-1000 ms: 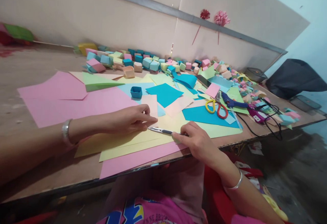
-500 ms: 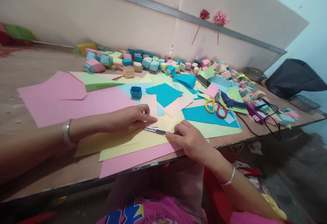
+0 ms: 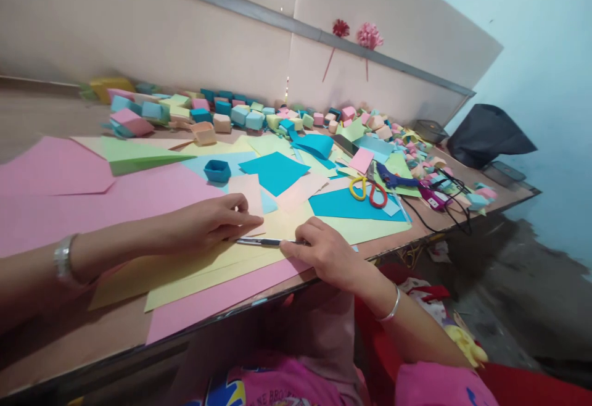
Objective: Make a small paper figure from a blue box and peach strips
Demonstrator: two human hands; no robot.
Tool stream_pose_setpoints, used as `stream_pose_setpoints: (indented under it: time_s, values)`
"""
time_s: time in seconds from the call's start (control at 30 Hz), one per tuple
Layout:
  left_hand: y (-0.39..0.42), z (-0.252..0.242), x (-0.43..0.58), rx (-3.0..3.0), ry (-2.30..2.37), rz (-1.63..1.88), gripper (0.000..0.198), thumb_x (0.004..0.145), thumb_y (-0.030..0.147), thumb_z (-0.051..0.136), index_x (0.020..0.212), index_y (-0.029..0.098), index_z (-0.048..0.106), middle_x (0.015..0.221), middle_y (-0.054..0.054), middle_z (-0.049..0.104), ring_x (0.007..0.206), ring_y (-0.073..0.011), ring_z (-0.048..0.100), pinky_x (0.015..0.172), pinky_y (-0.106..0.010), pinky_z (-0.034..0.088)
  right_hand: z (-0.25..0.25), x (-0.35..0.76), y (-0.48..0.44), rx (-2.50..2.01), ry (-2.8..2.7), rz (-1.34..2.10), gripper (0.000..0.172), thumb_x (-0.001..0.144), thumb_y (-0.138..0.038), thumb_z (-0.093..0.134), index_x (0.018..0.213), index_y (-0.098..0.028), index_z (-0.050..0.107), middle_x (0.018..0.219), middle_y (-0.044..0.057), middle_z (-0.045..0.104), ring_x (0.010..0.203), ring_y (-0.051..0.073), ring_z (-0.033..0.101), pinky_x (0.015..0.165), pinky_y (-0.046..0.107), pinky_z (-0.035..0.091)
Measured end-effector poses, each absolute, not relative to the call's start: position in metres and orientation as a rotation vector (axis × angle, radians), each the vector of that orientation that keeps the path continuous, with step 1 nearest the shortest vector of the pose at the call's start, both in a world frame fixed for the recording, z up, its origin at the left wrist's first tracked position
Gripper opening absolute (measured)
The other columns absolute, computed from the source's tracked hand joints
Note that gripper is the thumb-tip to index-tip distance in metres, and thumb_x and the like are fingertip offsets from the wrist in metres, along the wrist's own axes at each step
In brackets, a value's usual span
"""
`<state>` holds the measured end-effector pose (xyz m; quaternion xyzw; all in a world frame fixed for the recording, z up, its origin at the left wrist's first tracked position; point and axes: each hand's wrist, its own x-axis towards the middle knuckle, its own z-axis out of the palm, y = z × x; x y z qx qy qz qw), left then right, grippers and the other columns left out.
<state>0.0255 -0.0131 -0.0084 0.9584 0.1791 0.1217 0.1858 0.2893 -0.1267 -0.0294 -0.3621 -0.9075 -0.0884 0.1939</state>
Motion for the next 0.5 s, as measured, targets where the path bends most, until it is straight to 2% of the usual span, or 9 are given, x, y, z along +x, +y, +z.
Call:
stream_pose_setpoints:
  time_s: [0.17,0.27,0.4,0.5]
  values:
    - [-0.013,-0.006,0.026,2.697,0.498,0.282,0.034,0.096,0.028,0.039,0.108,0.023,0.07,0.09,-0.006,0.053,0.072,-0.014,0.051,0.066,-0.025,0.038,-0.027,0.294,-0.136,-0.962,-2.498,-0.144,0.028,0.093,-0.011,0.05,0.114,-0.024,0.064,0.086,0.004,0.059,0.079,0.016,0.051,0.07,0.029,0.047]
    - [-0.015,-0.002,0.026,2.654,0.54,0.262,0.033,0.096,0.03,0.041,0.112,0.024,0.069,0.089,-0.005,0.054,0.072,-0.014,0.053,0.066,-0.025,0.039,-0.025,0.309,-0.14,-1.072,-2.299,-0.106,0.034,0.094,-0.01,0.047,0.119,-0.027,0.063,0.089,0.005,0.063,0.082,0.016,0.056,0.071,0.031,0.05]
    - [-0.019,0.002,0.027,2.629,0.621,0.243,0.034,0.097,0.034,0.038,0.114,0.024,0.066,0.094,-0.006,0.055,0.075,-0.0151,0.056,0.068,-0.026,0.04,-0.014,0.333,-0.144,-1.438,-1.877,-0.268,0.042,0.094,-0.018,0.052,0.134,-0.028,0.054,0.111,0.01,0.067,0.093,0.022,0.064,0.08,0.04,0.054]
    - [-0.021,0.001,0.028,2.64,0.647,0.233,0.034,0.098,0.035,0.036,0.109,0.022,0.066,0.095,-0.006,0.055,0.075,-0.0158,0.056,0.069,-0.027,0.041,0.002,0.333,-0.173,-1.446,-1.752,-0.426,0.039,0.094,-0.025,0.054,0.132,-0.028,0.056,0.127,0.012,0.061,0.107,0.03,0.061,0.086,0.049,0.053]
